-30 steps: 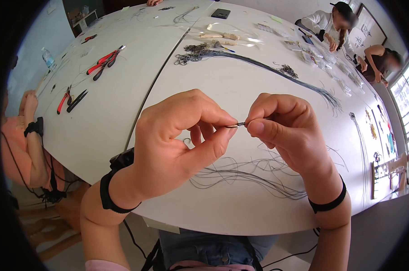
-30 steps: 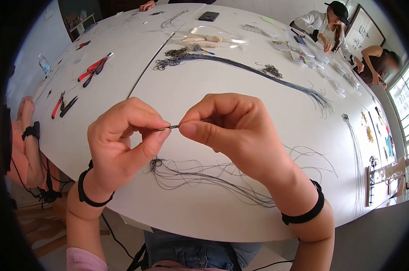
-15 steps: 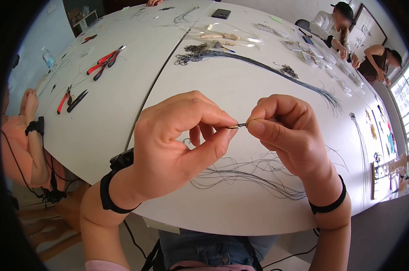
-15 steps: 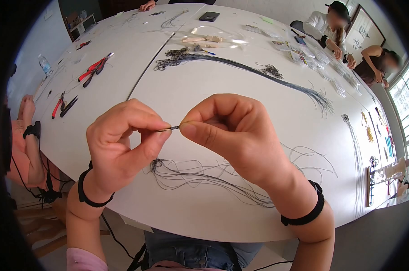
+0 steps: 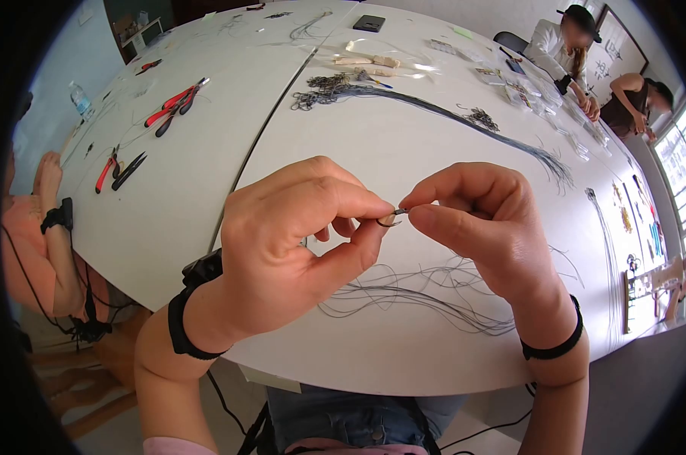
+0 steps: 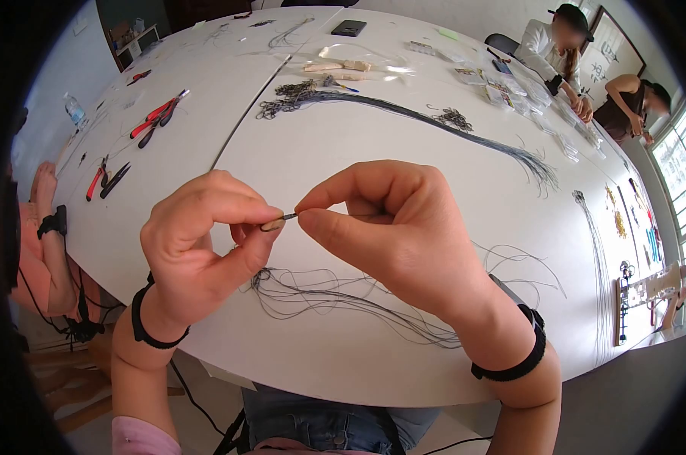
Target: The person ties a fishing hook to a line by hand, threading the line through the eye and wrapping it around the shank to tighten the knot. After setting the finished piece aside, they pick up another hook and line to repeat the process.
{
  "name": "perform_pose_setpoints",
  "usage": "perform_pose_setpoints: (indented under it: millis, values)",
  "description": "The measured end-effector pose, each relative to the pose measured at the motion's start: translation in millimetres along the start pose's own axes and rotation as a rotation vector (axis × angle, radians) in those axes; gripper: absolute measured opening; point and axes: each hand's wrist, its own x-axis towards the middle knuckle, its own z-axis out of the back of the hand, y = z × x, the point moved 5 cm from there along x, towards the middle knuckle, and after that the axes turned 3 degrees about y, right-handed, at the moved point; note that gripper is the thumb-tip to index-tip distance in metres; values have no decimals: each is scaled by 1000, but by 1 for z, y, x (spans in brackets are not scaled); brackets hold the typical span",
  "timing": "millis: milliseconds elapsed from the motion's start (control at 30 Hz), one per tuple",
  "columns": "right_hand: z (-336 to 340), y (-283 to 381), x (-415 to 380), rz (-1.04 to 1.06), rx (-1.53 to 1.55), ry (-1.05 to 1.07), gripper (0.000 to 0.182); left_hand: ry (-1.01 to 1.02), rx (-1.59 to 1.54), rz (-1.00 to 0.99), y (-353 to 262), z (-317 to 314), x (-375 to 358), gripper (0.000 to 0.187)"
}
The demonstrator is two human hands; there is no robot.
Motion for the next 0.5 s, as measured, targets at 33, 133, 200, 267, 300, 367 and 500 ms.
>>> perform_pose_setpoints:
  millis: [33, 133, 200, 267, 300, 367, 500]
  values:
    - [-1, -1, 0, 1, 0, 0, 11, 0, 0, -1, 0, 0, 0, 20]
    - [-2, -2, 1, 52, 25, 7, 13, -13, 19, -20, -2, -1, 0, 21]
    - [-3, -2, 1, 60, 28, 38, 13, -10, 26, -27, -1, -1, 0, 22]
    - [-4, -2, 0, 60, 33, 37, 13, -16, 19, -30, -1, -2, 0, 22]
    - [-4, -2, 0, 60, 37, 35, 13, -22, 13, -34, -1, -2, 0, 22]
    - [-4, -2, 1, 61, 29, 39, 13, -17, 17, -33, -1, -1, 0, 22]
    - [-3, -3, 1, 54, 27, 55, 14, -15, 16, -29, -1, -2, 0, 22]
